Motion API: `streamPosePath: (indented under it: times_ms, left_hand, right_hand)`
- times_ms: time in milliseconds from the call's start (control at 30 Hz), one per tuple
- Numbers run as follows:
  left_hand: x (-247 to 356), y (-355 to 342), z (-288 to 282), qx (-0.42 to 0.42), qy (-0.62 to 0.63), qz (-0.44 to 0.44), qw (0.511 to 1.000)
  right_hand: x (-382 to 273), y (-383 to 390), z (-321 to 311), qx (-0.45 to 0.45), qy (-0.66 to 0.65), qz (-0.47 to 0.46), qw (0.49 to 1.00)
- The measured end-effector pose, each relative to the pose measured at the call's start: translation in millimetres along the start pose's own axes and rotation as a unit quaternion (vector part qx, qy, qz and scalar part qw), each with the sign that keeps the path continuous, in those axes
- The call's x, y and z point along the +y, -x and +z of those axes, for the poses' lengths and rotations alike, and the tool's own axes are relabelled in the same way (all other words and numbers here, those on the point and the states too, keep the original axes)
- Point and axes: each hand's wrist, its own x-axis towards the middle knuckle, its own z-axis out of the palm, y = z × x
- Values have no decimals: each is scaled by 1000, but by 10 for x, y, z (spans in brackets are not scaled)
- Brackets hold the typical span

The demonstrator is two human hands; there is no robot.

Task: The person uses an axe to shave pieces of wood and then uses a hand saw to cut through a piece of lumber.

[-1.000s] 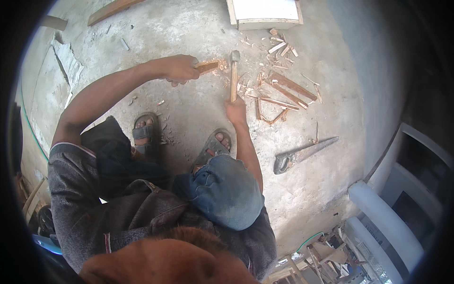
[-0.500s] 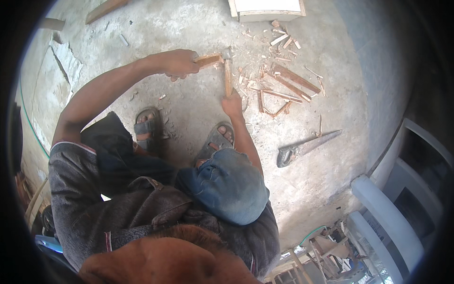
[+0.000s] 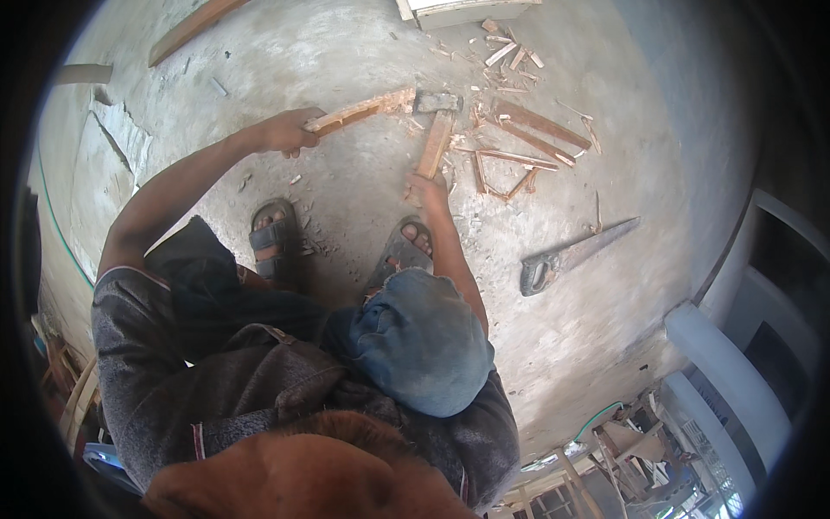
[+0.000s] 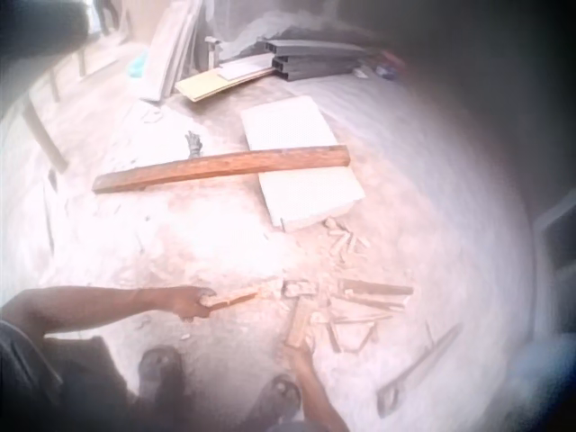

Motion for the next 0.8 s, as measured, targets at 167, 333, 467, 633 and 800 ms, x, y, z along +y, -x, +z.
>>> streamPosePath:
  times_ms: [167, 333, 467, 633, 800]
  left_hand:
    - [-42, -50, 92, 194, -250, 69, 946]
    - [91, 8, 61, 204, -365, 73, 905]
    - [394, 91, 73, 184, -410, 120, 885]
    - [629, 92, 175, 206, -443, 89, 868]
    - [780, 79, 196, 231, -452, 126, 852]
  right_hand:
    - [-150, 112, 74, 63, 216, -88, 970]
    - [44, -71, -256, 144, 365, -188, 900]
    - [-458, 330, -135, 132, 410, -231, 872]
    - [-1232, 1047, 292, 45, 170, -478, 861]
    - [-1710, 1145, 550, -87, 75, -714, 691]
